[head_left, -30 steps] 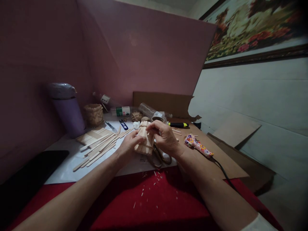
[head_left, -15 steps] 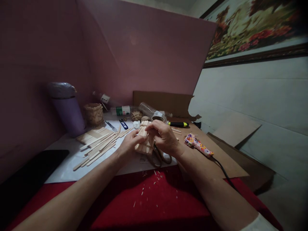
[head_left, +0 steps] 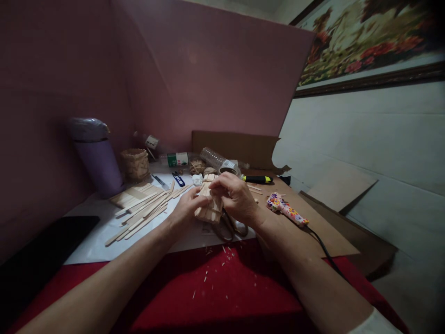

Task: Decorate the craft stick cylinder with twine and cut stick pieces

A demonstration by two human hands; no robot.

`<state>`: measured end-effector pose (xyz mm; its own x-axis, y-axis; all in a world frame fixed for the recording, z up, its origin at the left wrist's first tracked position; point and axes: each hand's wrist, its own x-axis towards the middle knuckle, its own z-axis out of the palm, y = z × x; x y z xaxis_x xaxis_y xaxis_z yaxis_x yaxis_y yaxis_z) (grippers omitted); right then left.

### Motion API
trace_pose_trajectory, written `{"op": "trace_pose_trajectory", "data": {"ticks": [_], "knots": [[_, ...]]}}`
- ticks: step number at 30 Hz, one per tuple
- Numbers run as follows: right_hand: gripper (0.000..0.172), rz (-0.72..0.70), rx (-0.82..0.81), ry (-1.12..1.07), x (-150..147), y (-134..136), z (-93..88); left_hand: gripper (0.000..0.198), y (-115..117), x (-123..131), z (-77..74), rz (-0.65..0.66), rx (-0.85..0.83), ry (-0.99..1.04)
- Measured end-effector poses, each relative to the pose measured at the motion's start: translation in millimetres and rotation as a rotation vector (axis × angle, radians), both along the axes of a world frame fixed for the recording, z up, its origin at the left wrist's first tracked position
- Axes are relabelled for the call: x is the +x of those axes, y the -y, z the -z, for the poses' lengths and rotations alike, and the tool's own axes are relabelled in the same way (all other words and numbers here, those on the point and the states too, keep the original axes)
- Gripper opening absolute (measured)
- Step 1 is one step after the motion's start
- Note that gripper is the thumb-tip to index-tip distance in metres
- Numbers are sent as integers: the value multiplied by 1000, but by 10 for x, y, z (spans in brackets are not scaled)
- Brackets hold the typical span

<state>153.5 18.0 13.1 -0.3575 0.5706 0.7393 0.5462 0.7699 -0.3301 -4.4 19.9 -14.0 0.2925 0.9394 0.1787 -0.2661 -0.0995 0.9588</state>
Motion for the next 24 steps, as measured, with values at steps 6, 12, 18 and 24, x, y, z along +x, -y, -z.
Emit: {"op": "trace_pose_trajectory", "data": {"ticks": [6,12,18,24], "knots": [[15,15,21,23,3,-4,3,34,-5,-3,4,-9,14,-14],[14,26,-9,36,-6,-26,-3,36,-19,-4,15,-8,-31,17],[10,10,-156,-242,-10,-45,-10,37,18,16,-15,-22,-104,58],[9,312,-175,-347,88,-175,10,39,-44,-57,-93,-250,-138,153]]}}
